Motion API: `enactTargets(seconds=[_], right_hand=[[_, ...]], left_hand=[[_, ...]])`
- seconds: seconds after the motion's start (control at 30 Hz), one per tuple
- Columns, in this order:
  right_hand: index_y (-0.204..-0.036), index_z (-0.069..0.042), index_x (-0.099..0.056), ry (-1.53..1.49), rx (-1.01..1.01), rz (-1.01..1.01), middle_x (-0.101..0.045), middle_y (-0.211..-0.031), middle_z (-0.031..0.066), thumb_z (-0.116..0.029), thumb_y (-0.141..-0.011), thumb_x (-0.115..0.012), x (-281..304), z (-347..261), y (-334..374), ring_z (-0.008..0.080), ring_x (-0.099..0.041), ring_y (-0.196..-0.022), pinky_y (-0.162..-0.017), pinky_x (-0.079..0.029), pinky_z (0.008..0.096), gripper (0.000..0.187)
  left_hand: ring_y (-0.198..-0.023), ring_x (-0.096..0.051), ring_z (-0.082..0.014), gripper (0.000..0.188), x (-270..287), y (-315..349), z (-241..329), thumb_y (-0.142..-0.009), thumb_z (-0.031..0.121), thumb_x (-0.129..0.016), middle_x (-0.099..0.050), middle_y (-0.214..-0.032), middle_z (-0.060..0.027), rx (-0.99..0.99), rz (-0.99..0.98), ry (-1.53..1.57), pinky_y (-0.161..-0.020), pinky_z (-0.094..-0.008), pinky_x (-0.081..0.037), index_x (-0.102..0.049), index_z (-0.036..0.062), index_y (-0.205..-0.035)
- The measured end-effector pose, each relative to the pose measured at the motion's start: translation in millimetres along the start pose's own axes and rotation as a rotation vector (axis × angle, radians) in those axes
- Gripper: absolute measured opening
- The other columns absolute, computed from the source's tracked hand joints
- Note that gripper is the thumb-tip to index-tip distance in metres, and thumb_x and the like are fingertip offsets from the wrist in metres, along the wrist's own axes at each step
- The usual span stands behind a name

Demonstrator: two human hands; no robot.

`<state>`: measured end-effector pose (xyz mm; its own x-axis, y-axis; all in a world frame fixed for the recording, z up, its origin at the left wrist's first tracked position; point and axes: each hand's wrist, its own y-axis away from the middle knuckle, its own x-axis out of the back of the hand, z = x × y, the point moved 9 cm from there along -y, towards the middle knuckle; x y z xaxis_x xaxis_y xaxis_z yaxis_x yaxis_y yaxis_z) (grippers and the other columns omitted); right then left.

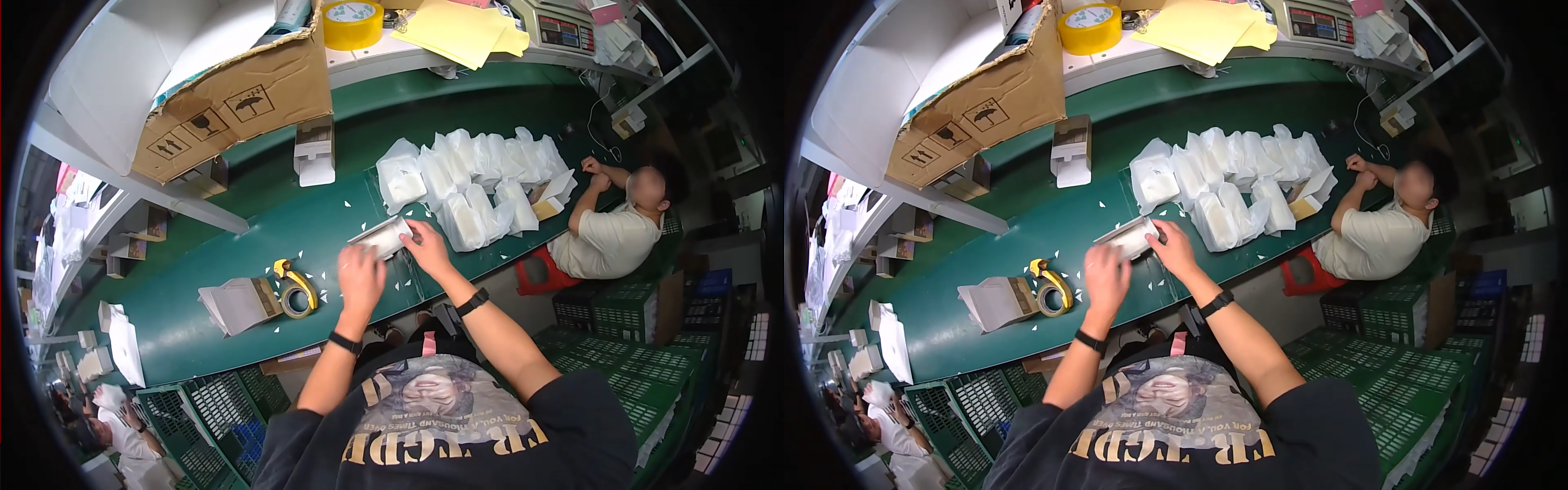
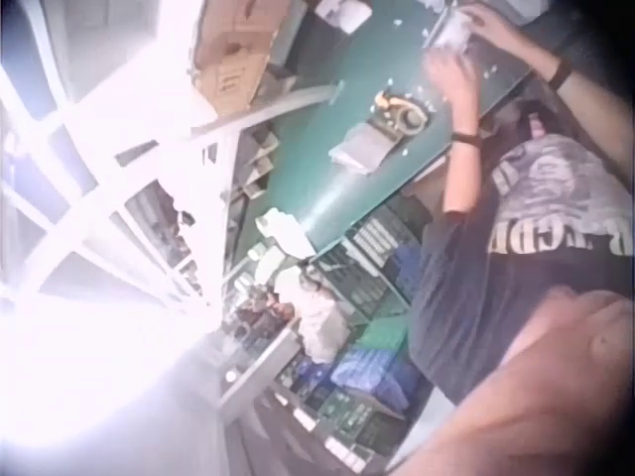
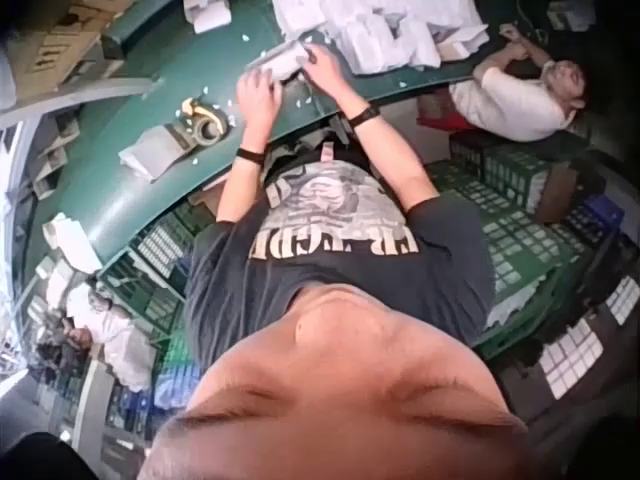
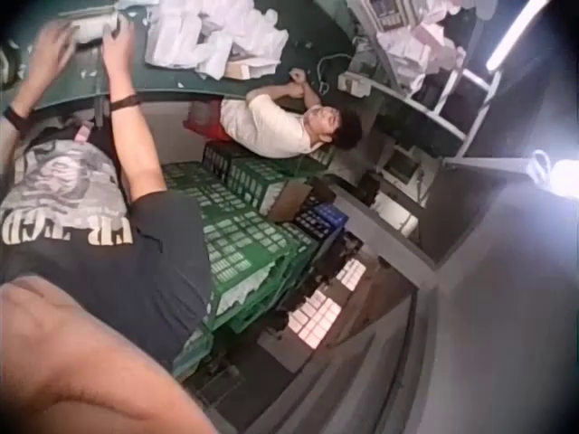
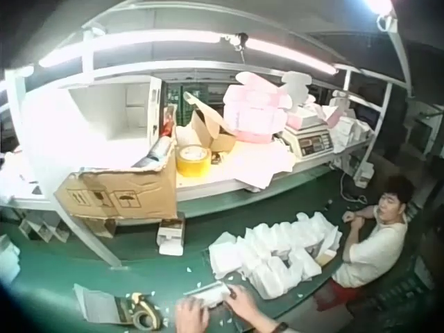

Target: The person seals a cardboard box with a tape dispenser and then moves to a workbench to wrap items in white foam sheets and place them into small boxes.

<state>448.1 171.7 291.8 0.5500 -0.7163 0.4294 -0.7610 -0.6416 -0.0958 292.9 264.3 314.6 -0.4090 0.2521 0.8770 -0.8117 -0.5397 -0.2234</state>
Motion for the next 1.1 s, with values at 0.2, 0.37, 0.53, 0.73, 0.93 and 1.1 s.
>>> enactTargets(seconds=[0.2,0.37,0.53,0.73,0.93,1.1], right_hand=[[-0.122,-0.003,-0.064,0.168,0.022,-0.034,-0.067,-0.104,0.0145,-0.012,-0.091,-0.067,-19.6,2.0,9.7,0.0304,-0.068,-0.089,-0.077,-0.055,0.0371,0.032],[-0.124,-0.004,-0.063,0.244,0.252,0.101,-0.066,-0.106,0.0156,-0.011,-0.091,-0.065,-20.6,-26.2,39.5,0.0340,-0.066,-0.088,-0.078,-0.055,0.0394,0.034],[-0.123,-0.003,-0.063,0.249,0.279,0.064,-0.065,-0.106,0.0176,-0.012,-0.095,-0.062,-17.4,-27.9,41.2,0.0317,-0.068,-0.085,-0.077,-0.054,0.0397,0.030],[-0.120,-0.001,-0.062,0.141,-0.088,0.015,-0.069,-0.097,0.0173,-0.012,-0.095,-0.062,-7.6,18.1,21.9,0.0310,-0.068,-0.079,-0.072,-0.054,0.0362,0.027],[-0.121,0.000,-0.060,0.048,-0.002,-0.018,-0.069,-0.093,0.0181,-0.014,-0.095,-0.063,-9.9,21.7,26.0,0.0311,-0.068,-0.080,-0.073,-0.054,0.0378,0.029],[-0.134,-0.001,-0.051,-0.113,0.033,-0.225,-0.061,-0.123,0.0220,-0.022,-0.085,-0.075,-26.7,36.5,37.3,0.0357,-0.061,-0.112,-0.094,-0.049,0.0423,0.058]], left_hand=[[-0.124,-0.050,-0.0401,0.041,-1.8,26.7,-37.0,-0.091,0.016,-0.066,-0.053,-0.137,-0.0196,0.191,0.130,0.332,-0.108,-0.0466,-0.039,-0.059,-0.0023,-0.127],[-0.124,-0.049,-0.0396,0.042,-10.6,26.9,-33.2,-0.093,0.016,-0.064,-0.051,-0.141,-0.0179,0.083,0.046,0.119,-0.107,-0.0456,-0.041,-0.057,-0.0015,-0.130],[-0.120,-0.053,-0.0385,0.033,2.2,11.7,-26.8,-0.092,0.015,-0.063,-0.057,-0.132,-0.0150,0.074,0.050,0.196,-0.102,-0.0460,-0.045,-0.061,-0.0013,-0.121],[-0.096,-0.066,-0.0369,0.025,16.2,-28.9,12.1,-0.085,0.007,-0.064,-0.067,-0.104,-0.0153,-0.242,-0.088,0.320,-0.085,-0.0450,-0.055,-0.064,-0.0005,-0.109],[-0.085,-0.071,-0.0312,0.022,-48.8,-54.3,5.8,-0.079,0.003,-0.065,-0.069,-0.094,-0.0157,-0.177,-0.369,-0.159,-0.072,-0.0411,-0.059,-0.066,-0.0009,-0.100],[-0.085,-0.073,-0.0289,0.014,-68.7,-52.3,1.9,-0.079,0.005,-0.063,-0.071,-0.094,-0.0155,-0.227,-0.542,-0.341,-0.068,-0.0369,-0.060,-0.069,0.0003,-0.091]])
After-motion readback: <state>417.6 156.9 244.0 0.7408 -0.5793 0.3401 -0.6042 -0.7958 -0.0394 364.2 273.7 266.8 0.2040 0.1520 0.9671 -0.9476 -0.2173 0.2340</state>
